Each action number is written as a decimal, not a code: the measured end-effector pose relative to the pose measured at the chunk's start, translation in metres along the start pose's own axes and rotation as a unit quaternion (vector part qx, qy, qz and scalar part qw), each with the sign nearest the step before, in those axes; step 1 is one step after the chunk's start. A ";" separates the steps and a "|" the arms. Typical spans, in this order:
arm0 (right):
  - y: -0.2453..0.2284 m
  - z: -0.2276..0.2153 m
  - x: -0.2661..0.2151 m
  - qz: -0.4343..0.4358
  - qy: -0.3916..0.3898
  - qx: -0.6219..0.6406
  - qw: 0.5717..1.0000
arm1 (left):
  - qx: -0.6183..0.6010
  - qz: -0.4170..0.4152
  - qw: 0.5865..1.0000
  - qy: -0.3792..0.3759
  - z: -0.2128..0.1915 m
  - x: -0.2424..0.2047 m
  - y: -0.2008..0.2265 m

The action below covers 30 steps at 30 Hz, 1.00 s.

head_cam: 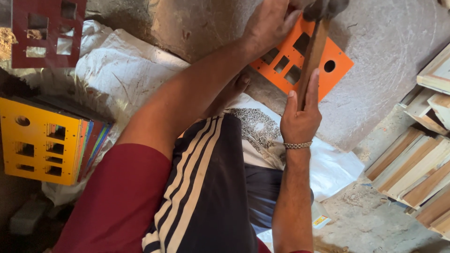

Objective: The person assembles wooden frames by hammering nails into pre-drilled holes using a hammer. They work on multiple frames, including red, orange, and yellow ones, and place the completed frames into a stack.

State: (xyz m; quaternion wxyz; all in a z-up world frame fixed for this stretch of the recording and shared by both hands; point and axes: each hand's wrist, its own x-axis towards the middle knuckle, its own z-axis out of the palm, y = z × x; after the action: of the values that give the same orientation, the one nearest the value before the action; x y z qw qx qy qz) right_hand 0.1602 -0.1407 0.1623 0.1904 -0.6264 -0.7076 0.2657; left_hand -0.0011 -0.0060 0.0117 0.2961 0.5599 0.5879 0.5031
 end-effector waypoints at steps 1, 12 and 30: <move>0.001 0.001 0.001 -0.017 0.005 0.002 1.000 | -0.003 0.002 1.000 -0.001 0.000 0.000 -0.001; 0.003 0.004 -0.001 -0.038 0.013 -0.014 0.999 | 0.028 0.001 1.000 -0.004 0.009 0.001 -0.012; 0.000 0.003 0.002 -0.017 0.003 -0.054 0.998 | 0.064 0.014 0.998 0.022 0.013 0.006 -0.012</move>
State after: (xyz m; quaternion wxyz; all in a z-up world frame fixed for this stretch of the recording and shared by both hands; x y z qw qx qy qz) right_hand 0.1579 -0.1387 0.1603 0.1625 -0.6245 -0.7310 0.2219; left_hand 0.0050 0.0043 -0.0018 0.2393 0.5751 0.6173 0.4806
